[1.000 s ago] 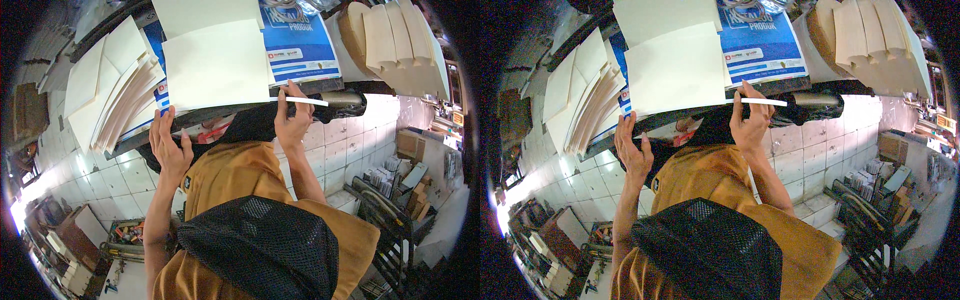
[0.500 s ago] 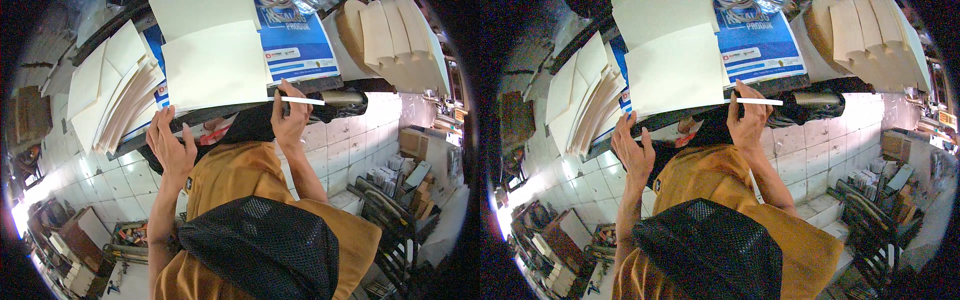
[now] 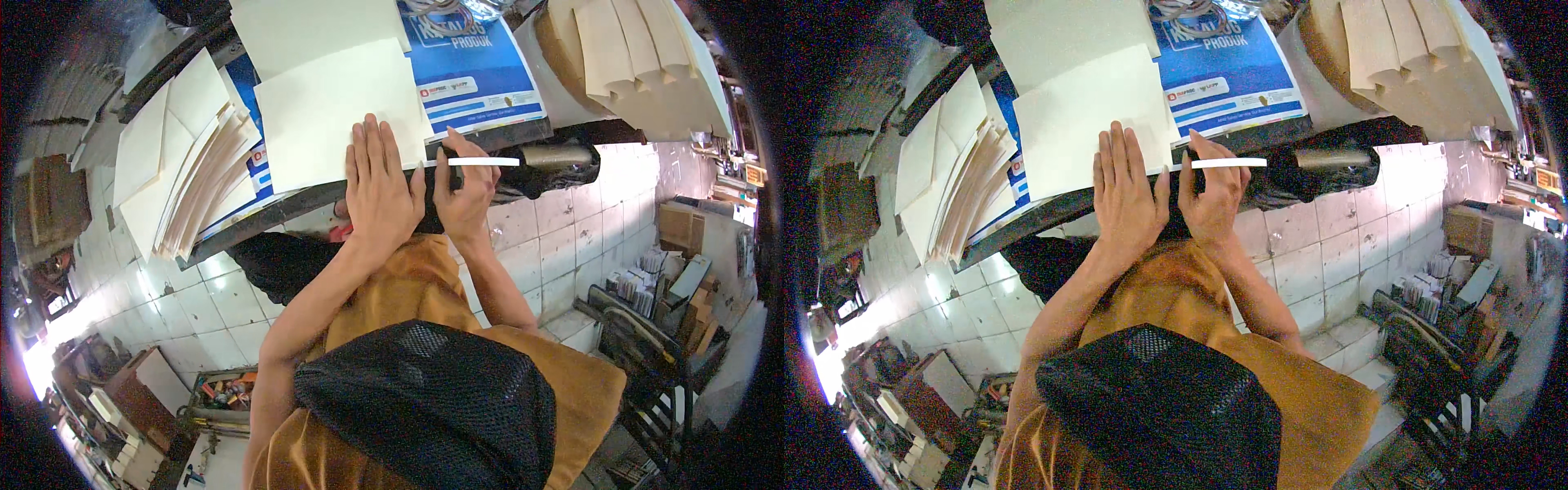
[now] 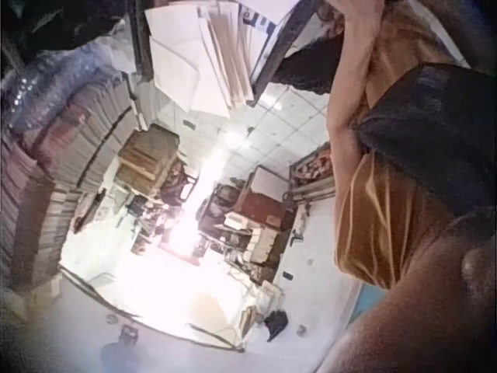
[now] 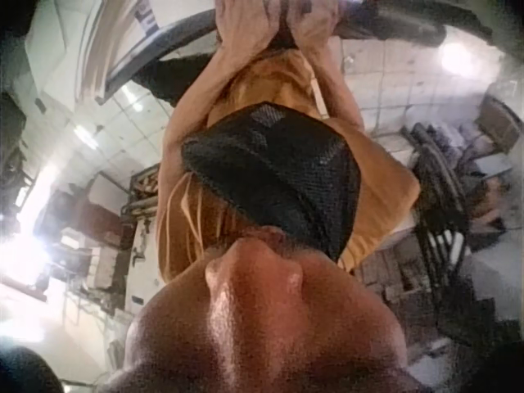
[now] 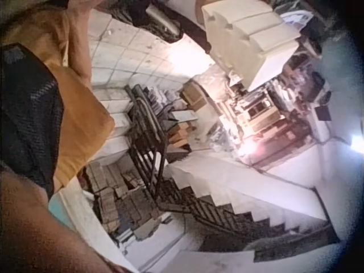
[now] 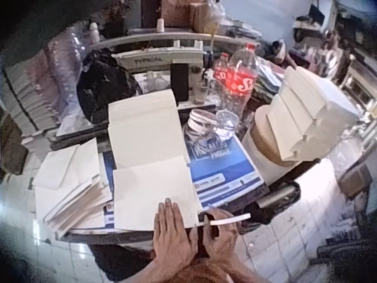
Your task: The person applies adhesive tape along the edges of folded paper sheets by hand, pressing the tape down and stacking the sheets.
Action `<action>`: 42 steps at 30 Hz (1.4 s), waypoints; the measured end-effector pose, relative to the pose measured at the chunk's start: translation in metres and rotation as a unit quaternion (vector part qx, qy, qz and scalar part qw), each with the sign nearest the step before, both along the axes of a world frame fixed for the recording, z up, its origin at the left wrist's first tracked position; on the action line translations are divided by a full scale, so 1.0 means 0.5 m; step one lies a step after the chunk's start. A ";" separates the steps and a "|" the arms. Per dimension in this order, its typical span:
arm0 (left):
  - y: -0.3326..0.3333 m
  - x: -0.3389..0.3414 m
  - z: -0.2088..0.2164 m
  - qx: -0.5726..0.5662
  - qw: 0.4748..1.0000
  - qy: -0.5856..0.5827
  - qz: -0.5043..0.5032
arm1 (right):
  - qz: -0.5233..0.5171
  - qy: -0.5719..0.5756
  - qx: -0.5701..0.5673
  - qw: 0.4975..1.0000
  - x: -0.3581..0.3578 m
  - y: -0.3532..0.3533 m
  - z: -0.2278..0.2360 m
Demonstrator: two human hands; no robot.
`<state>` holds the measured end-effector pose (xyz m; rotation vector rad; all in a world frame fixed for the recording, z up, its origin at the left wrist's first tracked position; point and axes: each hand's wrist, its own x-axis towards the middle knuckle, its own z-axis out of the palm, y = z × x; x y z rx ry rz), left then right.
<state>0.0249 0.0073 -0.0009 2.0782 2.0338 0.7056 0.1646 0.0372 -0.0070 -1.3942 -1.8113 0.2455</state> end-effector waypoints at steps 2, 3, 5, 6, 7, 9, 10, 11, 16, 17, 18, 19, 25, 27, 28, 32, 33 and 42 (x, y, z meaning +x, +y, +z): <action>0.001 0.004 -0.001 -0.007 1.000 0.013 0.003 | -0.006 -0.010 0.007 1.000 0.001 0.000 -0.001; 0.003 0.007 -0.002 -0.008 1.000 0.014 0.004 | -0.010 -0.011 0.018 1.000 0.002 0.001 -0.005; 0.005 0.013 -0.003 -0.004 1.000 0.012 0.021 | -0.009 -0.009 0.016 1.000 0.002 -0.001 -0.005; 0.006 0.014 -0.003 -0.005 1.000 0.014 0.024 | -0.008 -0.007 0.016 1.000 0.000 -0.002 -0.005; 0.006 0.015 -0.002 -0.004 0.999 0.018 0.031 | -0.005 -0.005 0.015 1.000 0.000 -0.002 -0.005; 0.007 0.015 -0.002 -0.004 0.999 0.025 0.044 | -0.001 0.000 0.018 1.000 -0.002 -0.002 0.001; 0.008 0.015 -0.002 -0.005 0.999 0.018 0.044 | 0.011 -0.015 0.021 1.000 -0.002 -0.006 0.015; 0.008 0.014 -0.002 -0.006 0.999 0.011 0.043 | 0.032 -0.046 0.029 0.998 0.000 -0.014 0.030; 0.008 0.009 0.004 -0.010 0.999 0.030 0.036 | 0.049 -0.025 0.097 0.994 0.014 -0.064 0.101; 0.002 0.003 0.009 -0.007 0.999 0.024 0.023 | 0.012 0.028 0.096 0.995 0.020 -0.062 0.098; 0.001 -0.007 0.016 -0.002 1.000 0.019 0.010 | -0.024 0.083 0.097 0.992 0.029 -0.055 0.093; 0.004 -0.016 0.022 0.000 1.000 0.019 0.009 | -0.025 0.116 0.114 0.986 0.047 -0.052 0.083; 0.086 -0.140 0.105 -0.111 0.971 -0.205 -0.048 | -0.066 0.210 0.063 0.973 0.057 -0.054 0.069; 0.102 -0.218 0.160 0.061 0.965 -0.248 0.064 | -0.054 0.250 0.029 0.966 0.035 -0.057 0.082; 0.089 -0.259 0.218 0.118 0.955 -0.229 0.149 | -0.056 0.285 -0.003 0.957 0.026 -0.059 0.091; -0.063 -0.502 0.391 0.361 0.831 0.293 0.305 | 0.053 0.327 -0.062 0.941 -0.042 -0.053 0.088; -0.105 -0.533 0.420 0.386 0.801 0.312 0.335 | 0.075 0.375 -0.109 0.918 -0.076 -0.050 0.087; -0.101 -0.484 0.170 0.240 0.947 0.048 0.208 | 0.220 0.310 -0.221 0.898 -0.274 -0.050 0.099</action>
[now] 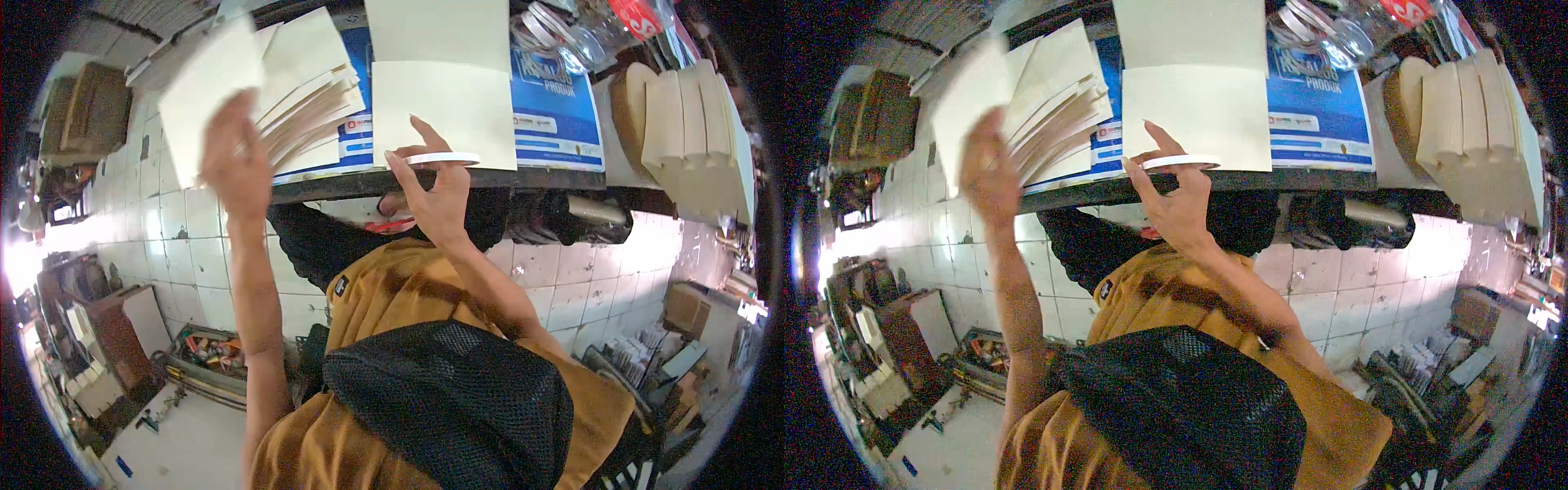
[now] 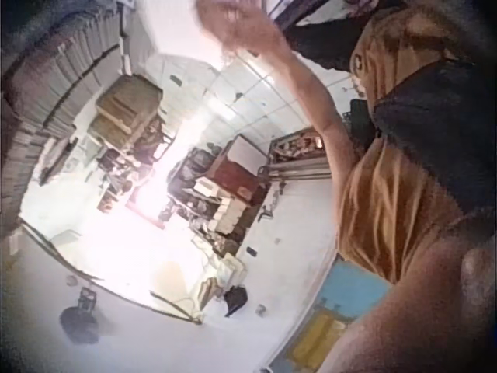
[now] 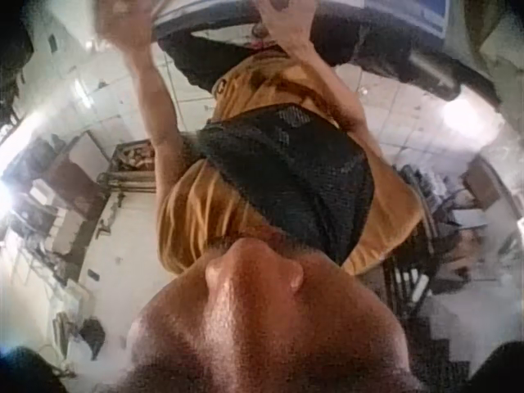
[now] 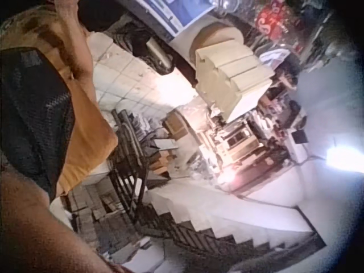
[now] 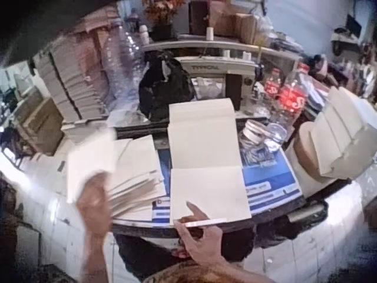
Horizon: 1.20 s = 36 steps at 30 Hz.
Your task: The person applies adhesive tape along the edges of folded paper sheets by hand, pressing the tape down and stacking the sheets.
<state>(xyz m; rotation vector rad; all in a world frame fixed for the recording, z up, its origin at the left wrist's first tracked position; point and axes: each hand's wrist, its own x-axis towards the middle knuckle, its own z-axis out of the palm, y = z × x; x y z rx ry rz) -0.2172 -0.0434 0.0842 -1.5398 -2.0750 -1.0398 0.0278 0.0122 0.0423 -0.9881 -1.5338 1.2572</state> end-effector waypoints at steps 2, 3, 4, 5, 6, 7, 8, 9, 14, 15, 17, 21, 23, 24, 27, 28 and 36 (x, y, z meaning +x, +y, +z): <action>0.005 -0.004 -0.083 -0.128 0.991 -0.023 0.012 | 0.016 0.021 -0.017 1.000 -0.006 0.001 -0.009; -0.001 -0.001 -0.082 -0.101 0.995 0.002 0.010 | 0.027 0.065 -0.078 0.994 -0.001 0.002 -0.007; -0.005 0.007 -0.074 -0.074 0.997 0.025 0.004 | 0.033 0.105 -0.139 0.984 0.004 0.001 0.001; -0.013 0.028 -0.061 -0.073 0.997 0.019 0.007 | 0.051 0.103 -0.143 0.983 0.012 -0.001 0.018; -0.021 0.069 -0.028 -0.037 0.996 -0.068 -0.035 | 0.052 0.099 -0.142 0.983 0.023 -0.002 0.019; -0.033 0.110 -0.003 0.001 0.985 -0.154 -0.072 | 0.058 0.144 -0.180 0.971 0.028 -0.001 0.022; -0.044 0.151 0.006 -0.051 0.980 -0.174 -0.083 | 0.063 0.188 -0.219 0.955 0.031 0.000 0.021; -0.050 0.190 0.013 -0.177 0.921 -0.335 -0.086 | 0.075 0.271 -0.243 0.929 0.031 -0.002 0.021; -0.038 0.230 -0.045 -0.248 0.774 -0.560 -0.160 | 0.038 0.149 -0.125 0.980 0.051 -0.005 0.008; -0.036 0.229 -0.052 -0.206 0.789 -0.555 -0.165 | 0.039 -0.037 0.041 0.998 0.063 0.001 0.008; -0.038 0.229 -0.060 -0.210 0.831 -0.493 -0.150 | 0.015 -0.253 0.235 0.938 0.071 0.010 -0.008; -0.049 0.245 -0.090 -0.155 0.748 -0.623 -0.166 | 0.106 0.150 -0.168 0.968 0.064 0.003 0.023; -0.056 0.261 -0.092 -0.171 0.704 -0.664 -0.183 | 0.122 0.201 -0.195 0.952 0.056 -0.001 0.026; -0.057 0.272 -0.089 -0.187 0.655 -0.704 -0.202 | 0.134 0.250 -0.219 0.934 0.056 -0.001 0.028; -0.058 0.284 -0.096 -0.145 0.649 -0.726 -0.175 | 0.046 -0.036 0.035 0.998 0.057 -0.001 -0.004; -0.059 0.283 -0.099 -0.135 0.666 -0.718 -0.154 | 0.048 -0.036 0.035 0.998 0.059 0.004 -0.004; -0.057 0.256 -0.130 -0.062 0.965 -0.242 -0.083 | 0.092 -0.085 -0.054 0.991 0.032 0.006 -0.014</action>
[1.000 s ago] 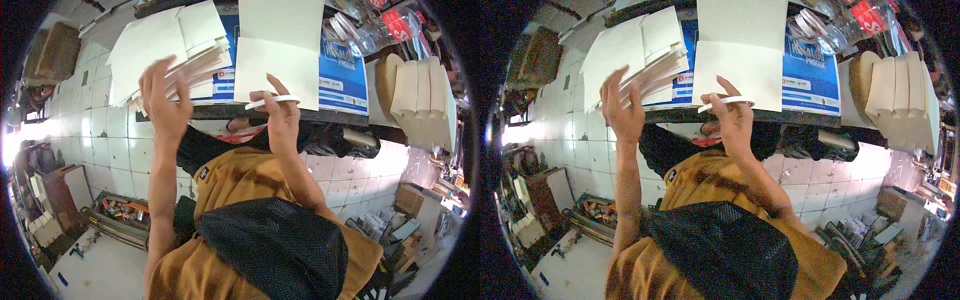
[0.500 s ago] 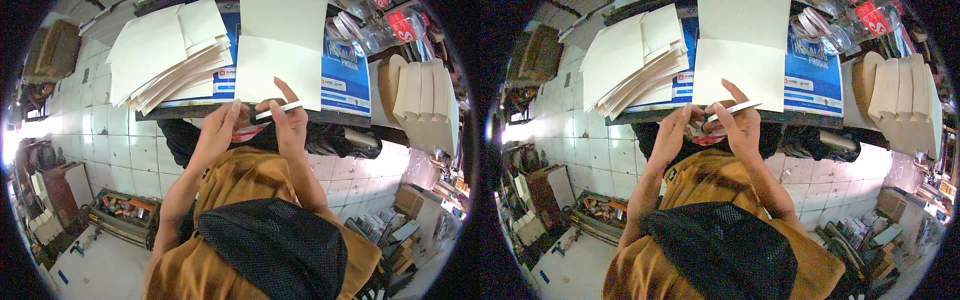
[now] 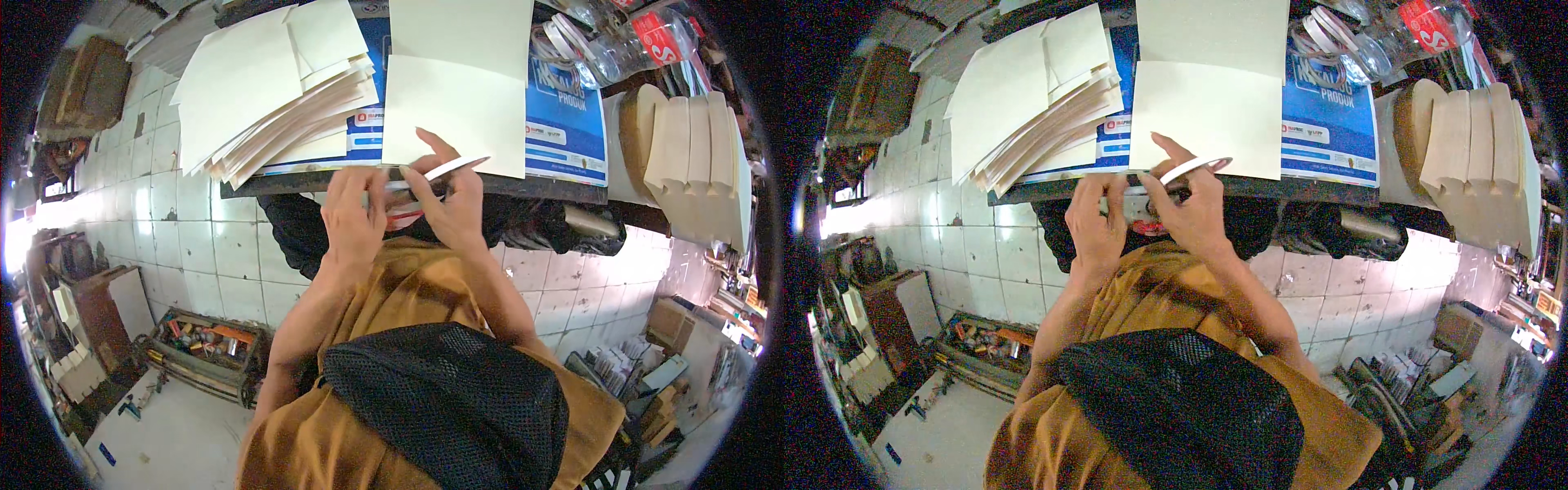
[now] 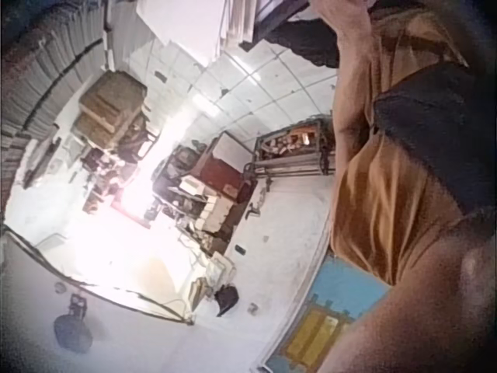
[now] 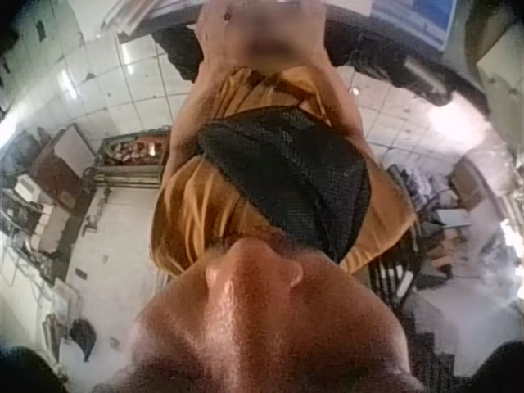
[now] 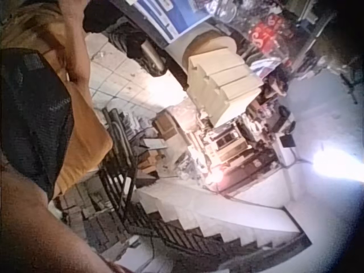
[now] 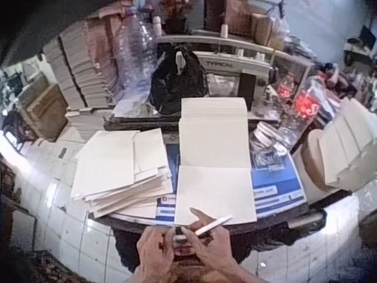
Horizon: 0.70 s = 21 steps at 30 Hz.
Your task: The person applies adhesive tape along the edges of folded paper sheets by hand, pressing the tape down and stacking the sheets.
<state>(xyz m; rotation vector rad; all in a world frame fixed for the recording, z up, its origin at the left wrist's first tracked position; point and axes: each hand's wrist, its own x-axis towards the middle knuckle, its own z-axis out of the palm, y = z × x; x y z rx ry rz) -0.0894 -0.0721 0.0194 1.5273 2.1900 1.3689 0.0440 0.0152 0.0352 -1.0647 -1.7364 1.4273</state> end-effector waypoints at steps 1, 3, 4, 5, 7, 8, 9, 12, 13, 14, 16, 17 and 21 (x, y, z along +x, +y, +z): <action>0.005 -0.003 -0.005 0.032 0.998 0.039 0.027 | -0.034 -0.002 0.068 0.997 -0.011 -0.001 -0.021; 0.007 -0.005 -0.006 0.033 0.999 -0.001 0.036 | -0.092 -0.042 0.198 0.975 -0.028 -0.005 -0.027; 0.007 -0.005 -0.007 0.035 0.998 -0.041 0.045 | -0.092 -0.042 0.198 0.975 -0.034 -0.006 -0.035; 0.005 -0.003 -0.013 0.035 0.998 -0.041 0.045 | -0.114 -0.053 0.241 0.962 -0.040 -0.004 -0.051; -0.007 0.006 -0.030 0.039 0.998 0.032 0.024 | -0.136 -0.063 0.284 0.947 -0.052 -0.002 -0.071; -0.012 0.009 -0.034 0.039 0.998 0.032 0.024 | -0.136 -0.075 0.308 0.939 -0.057 -0.001 -0.077; -0.017 0.013 -0.037 0.028 0.999 0.034 0.010 | -0.134 -0.087 0.332 0.930 -0.061 -0.002 -0.081; -0.020 0.018 -0.064 0.043 0.999 0.032 -0.009 | -0.119 -0.135 0.337 0.924 -0.066 -0.005 -0.087; -0.019 0.019 -0.066 0.046 0.997 0.054 -0.009 | -0.119 -0.136 0.337 0.924 -0.066 -0.004 -0.087; -0.019 0.019 -0.067 0.049 0.996 0.077 -0.009 | -0.115 -0.144 0.337 0.923 -0.065 -0.003 -0.087; -0.020 0.020 -0.072 0.048 0.995 0.082 -0.013 | -0.110 -0.154 0.336 0.923 -0.064 -0.002 -0.088; -0.021 0.020 -0.075 0.046 0.995 0.087 -0.018 | -0.114 -0.154 0.342 0.920 -0.065 -0.001 -0.091; -0.021 0.019 -0.086 0.056 0.994 0.085 -0.028 | -0.107 -0.163 0.341 0.920 -0.065 -0.001 -0.089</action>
